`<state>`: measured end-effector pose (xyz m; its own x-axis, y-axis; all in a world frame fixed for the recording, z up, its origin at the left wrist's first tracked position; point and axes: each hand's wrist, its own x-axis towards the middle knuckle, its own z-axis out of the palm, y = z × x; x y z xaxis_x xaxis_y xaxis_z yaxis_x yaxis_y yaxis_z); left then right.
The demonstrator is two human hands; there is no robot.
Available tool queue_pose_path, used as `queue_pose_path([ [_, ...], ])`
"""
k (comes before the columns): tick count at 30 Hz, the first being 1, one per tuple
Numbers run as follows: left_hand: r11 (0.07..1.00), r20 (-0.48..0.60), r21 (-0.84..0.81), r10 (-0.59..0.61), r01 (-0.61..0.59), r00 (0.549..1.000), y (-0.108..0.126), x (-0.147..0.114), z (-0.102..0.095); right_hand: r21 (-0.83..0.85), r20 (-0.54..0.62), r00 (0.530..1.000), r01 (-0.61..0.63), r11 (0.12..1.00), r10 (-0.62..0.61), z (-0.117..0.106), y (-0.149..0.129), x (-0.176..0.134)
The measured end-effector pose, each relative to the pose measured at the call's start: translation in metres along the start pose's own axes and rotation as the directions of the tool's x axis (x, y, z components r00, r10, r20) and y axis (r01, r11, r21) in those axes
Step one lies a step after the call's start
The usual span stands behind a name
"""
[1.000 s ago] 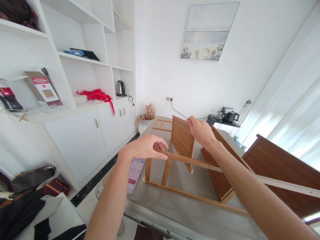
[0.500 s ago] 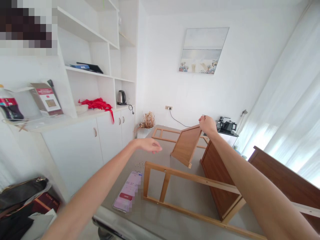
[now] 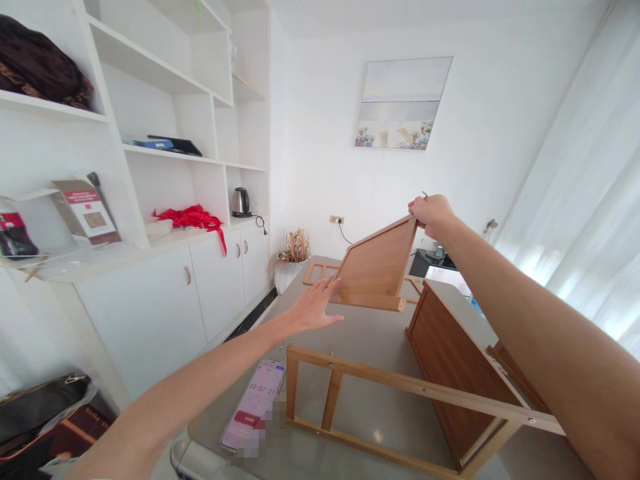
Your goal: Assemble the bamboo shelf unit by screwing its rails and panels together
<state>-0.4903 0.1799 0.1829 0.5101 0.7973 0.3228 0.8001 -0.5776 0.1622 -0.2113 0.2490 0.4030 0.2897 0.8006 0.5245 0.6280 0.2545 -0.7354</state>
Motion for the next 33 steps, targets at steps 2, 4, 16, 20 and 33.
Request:
queue_pose_path([
  [2, 1.000, -0.056, 0.019, -0.023, 0.024, 0.998, 0.002, 0.006, -0.011, 0.067, 0.014, 0.993, -0.117, 0.991, 0.116, -0.012, -0.015, 0.005],
  [4, 0.997, -0.086, 0.044, -0.059, 0.063, 0.995, 0.000, 0.010, -0.026, 0.138, 0.033, 0.985, -0.170, 0.976, 0.168, -0.027, -0.029, 0.006],
  [16, 0.967, -0.210, 0.139, -0.183, 0.214, 0.961, 0.012, 0.029, -0.144, 0.151, -0.043, 0.998, 0.058, 0.987, -0.052, -0.089, -0.038, -0.058],
  [20, 0.967, -0.103, 0.093, -0.229, 0.239, 0.968, 0.025, 0.050, -0.175, -0.208, 0.096, 0.949, 0.316, 0.926, -0.302, -0.076, -0.039, -0.116],
  [33, 0.899, 0.475, 0.071, -0.412, 0.433, 0.777, 0.076, 0.068, -0.121, -0.145, 0.687, 0.597, 0.672, 0.726, -0.415, -0.037, -0.005, -0.230],
])
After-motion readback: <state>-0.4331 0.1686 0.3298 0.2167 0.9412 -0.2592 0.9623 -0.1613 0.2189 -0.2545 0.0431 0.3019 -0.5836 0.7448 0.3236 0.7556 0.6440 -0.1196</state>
